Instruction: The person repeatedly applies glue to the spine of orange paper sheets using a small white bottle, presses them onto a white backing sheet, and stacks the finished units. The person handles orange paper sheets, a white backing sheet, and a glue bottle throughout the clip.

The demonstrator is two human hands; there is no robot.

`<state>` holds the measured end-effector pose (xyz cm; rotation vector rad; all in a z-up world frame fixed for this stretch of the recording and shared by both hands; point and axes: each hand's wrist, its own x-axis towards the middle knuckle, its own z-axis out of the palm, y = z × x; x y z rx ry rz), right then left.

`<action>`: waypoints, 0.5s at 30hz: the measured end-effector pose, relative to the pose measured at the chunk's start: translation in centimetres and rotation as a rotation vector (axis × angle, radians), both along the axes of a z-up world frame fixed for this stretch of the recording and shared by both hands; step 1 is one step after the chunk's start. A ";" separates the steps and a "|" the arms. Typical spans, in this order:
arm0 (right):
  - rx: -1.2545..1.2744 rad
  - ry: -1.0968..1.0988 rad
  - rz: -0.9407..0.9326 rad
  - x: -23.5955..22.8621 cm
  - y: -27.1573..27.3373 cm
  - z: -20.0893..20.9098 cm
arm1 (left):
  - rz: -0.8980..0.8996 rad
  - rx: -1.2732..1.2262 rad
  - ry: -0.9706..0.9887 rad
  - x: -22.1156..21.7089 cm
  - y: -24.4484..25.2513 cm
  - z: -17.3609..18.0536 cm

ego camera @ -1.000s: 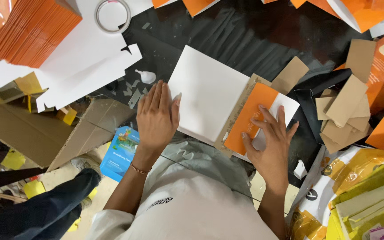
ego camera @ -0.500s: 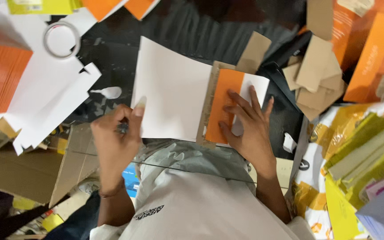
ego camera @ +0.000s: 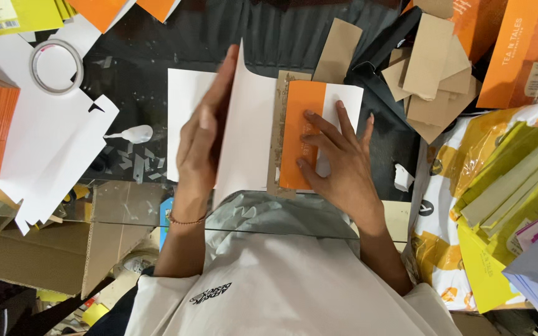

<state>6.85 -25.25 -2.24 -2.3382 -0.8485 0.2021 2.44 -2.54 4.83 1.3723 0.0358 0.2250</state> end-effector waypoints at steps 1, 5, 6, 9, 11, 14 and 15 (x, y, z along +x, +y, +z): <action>0.001 0.000 -0.001 0.0 0.0 0.0 | -0.001 0.001 0.000 0.0 -0.2 -0.6; 0.012 -0.008 0.007 0.1 -0.1 -0.2 | 0.074 0.058 -0.069 -0.1 -0.8 -2.9; 0.006 -0.002 0.013 0.1 -0.1 -0.2 | 0.066 0.176 -0.089 -0.2 -0.8 -3.5; -0.052 -0.023 0.035 0.5 -0.4 -1.0 | 0.007 0.496 -0.024 -0.2 -1.5 -4.1; -0.032 -0.012 0.020 0.3 0.0 -0.2 | -0.039 0.689 -0.019 0.0 -2.0 -5.4; -0.010 -0.012 0.003 0.2 0.2 0.3 | -0.067 1.024 0.033 0.5 -3.0 -6.2; -0.004 -0.022 0.005 0.2 0.2 0.3 | -0.042 1.169 0.084 0.7 -3.3 -6.2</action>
